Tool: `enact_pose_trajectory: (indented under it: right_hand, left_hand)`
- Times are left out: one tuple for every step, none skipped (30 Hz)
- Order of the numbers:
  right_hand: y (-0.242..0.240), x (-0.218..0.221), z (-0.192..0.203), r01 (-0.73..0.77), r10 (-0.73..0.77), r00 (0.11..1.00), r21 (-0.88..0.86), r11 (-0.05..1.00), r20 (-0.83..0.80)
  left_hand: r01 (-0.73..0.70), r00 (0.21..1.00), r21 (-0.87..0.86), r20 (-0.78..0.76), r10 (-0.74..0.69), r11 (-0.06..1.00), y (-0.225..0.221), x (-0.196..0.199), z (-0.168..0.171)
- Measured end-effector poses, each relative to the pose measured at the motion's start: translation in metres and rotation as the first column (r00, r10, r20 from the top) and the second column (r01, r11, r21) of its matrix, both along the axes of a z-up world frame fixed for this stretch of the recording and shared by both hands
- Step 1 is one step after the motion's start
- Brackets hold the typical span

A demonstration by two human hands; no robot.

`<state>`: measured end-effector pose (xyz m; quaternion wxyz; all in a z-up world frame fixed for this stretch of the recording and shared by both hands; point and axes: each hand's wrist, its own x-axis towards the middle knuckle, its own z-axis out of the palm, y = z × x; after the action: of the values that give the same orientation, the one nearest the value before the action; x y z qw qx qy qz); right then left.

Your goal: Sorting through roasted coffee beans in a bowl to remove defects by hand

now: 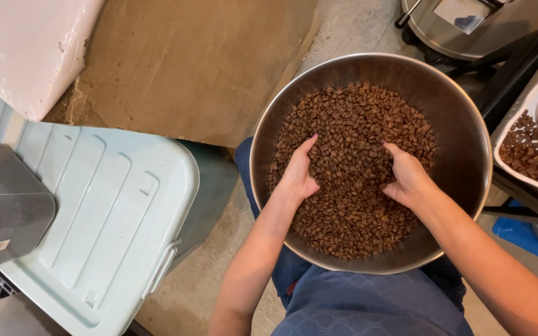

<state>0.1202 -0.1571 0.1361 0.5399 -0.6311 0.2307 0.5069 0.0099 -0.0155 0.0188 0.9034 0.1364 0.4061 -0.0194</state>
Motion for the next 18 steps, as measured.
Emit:
enact_pose_trajectory:
  right_hand:
    - [-0.001, 0.0, -0.003, -0.034, 0.034, 0.999, -0.008, 0.999, 0.02]
    - [-0.003, -0.001, -0.005, -0.034, 0.034, 0.999, -0.008, 0.999, 0.02]
    - [-0.004, -0.002, -0.006, -0.067, 0.068, 0.997, -0.016, 0.998, 0.039]
    - [-0.005, -0.003, -0.008, -0.1, 0.101, 0.993, -0.024, 0.995, 0.059]
    - [-0.006, -0.004, -0.01, -0.101, 0.102, 0.993, -0.024, 0.995, 0.06]
    - [-0.006, -0.003, -0.011, -0.133, 0.135, 0.987, -0.03, 0.991, 0.084]
    - [-0.006, -0.002, -0.012, -0.165, 0.168, 0.98, -0.038, 0.986, 0.109]
    - [-0.006, -0.002, -0.012, -0.165, 0.168, 0.979, -0.036, 0.986, 0.114]
    - [-0.006, -0.002, -0.013, -0.196, 0.2, 0.97, -0.045, 0.98, 0.137]
    - [-0.006, -0.003, -0.014, -0.227, 0.233, 0.959, -0.056, 0.972, 0.16]
    - [-0.004, -0.003, -0.005, -0.227, 0.233, 0.958, -0.054, 0.972, 0.165]
    - [-0.002, -0.005, 0.002, -0.341, 0.348, 0.885, -0.079, 0.937, 0.31]
    - [-0.001, -0.007, 0.01, -0.445, 0.449, 0.776, -0.119, 0.887, 0.443]
    - [-0.006, -0.006, -0.001, -0.446, 0.45, 0.775, -0.119, 0.887, 0.445]
    - [-0.011, -0.005, -0.012, -0.503, 0.539, 0.613, -0.24, 0.83, 0.578]
    - [-0.016, -0.005, -0.023, -0.529, 0.611, 0.419, -0.367, 0.765, 0.671]
    - [-0.017, -0.006, -0.023, -0.53, 0.612, 0.417, -0.367, 0.765, 0.672]
    - [-0.017, -0.008, -0.022, -0.493, 0.64, 0.245, -0.475, 0.729, 0.728]
  left_hand:
    - [0.013, 1.0, 0.013, -0.004, -0.013, 1.0, 0.001, -0.002, 0.003]
    - [0.013, 1.0, 0.013, -0.004, -0.013, 1.0, 0.0, 0.0, 0.005]
    - [0.0, 1.0, 0.001, 0.0, 0.0, 1.0, -0.001, 0.001, 0.007]
    - [-0.013, 1.0, -0.011, 0.004, 0.013, 1.0, -0.002, 0.003, 0.009]
    - [-0.013, 1.0, -0.01, 0.005, 0.013, 1.0, -0.003, 0.002, 0.008]
    - [-0.009, 1.0, -0.011, 0.008, 0.009, 1.0, -0.002, 0.003, 0.007]
    - [-0.005, 1.0, -0.012, 0.011, 0.005, 1.0, -0.002, 0.005, 0.007]
    - [-0.005, 1.0, -0.009, 0.015, 0.006, 1.0, -0.001, 0.004, 0.008]
    - [-0.014, 1.0, -0.038, 0.007, 0.015, 0.999, -0.001, 0.004, 0.01]
    - [-0.023, 1.0, -0.066, -0.001, 0.023, 0.998, -0.001, 0.004, 0.012]
    - [-0.023, 1.0, -0.064, 0.004, 0.023, 0.998, 0.0, 0.006, 0.011]
    - [-0.031, 0.999, -0.057, 0.014, 0.032, 0.998, -0.001, 0.005, 0.01]
    - [-0.039, 0.999, -0.05, 0.024, 0.04, 0.998, -0.002, 0.005, 0.008]
    - [-0.04, 0.999, -0.05, 0.026, 0.041, 0.998, -0.002, 0.006, 0.006]
    - [-0.035, 0.999, -0.053, 0.035, 0.037, 0.998, -0.002, 0.006, 0.003]
    - [-0.031, 0.999, -0.058, 0.043, 0.033, 0.998, -0.002, 0.006, 0.0]
    - [-0.032, 0.998, -0.057, 0.044, 0.035, 0.998, -0.002, 0.006, 0.001]
    - [-0.033, 0.998, -0.066, 0.05, 0.037, 0.997, -0.002, 0.006, 0.002]
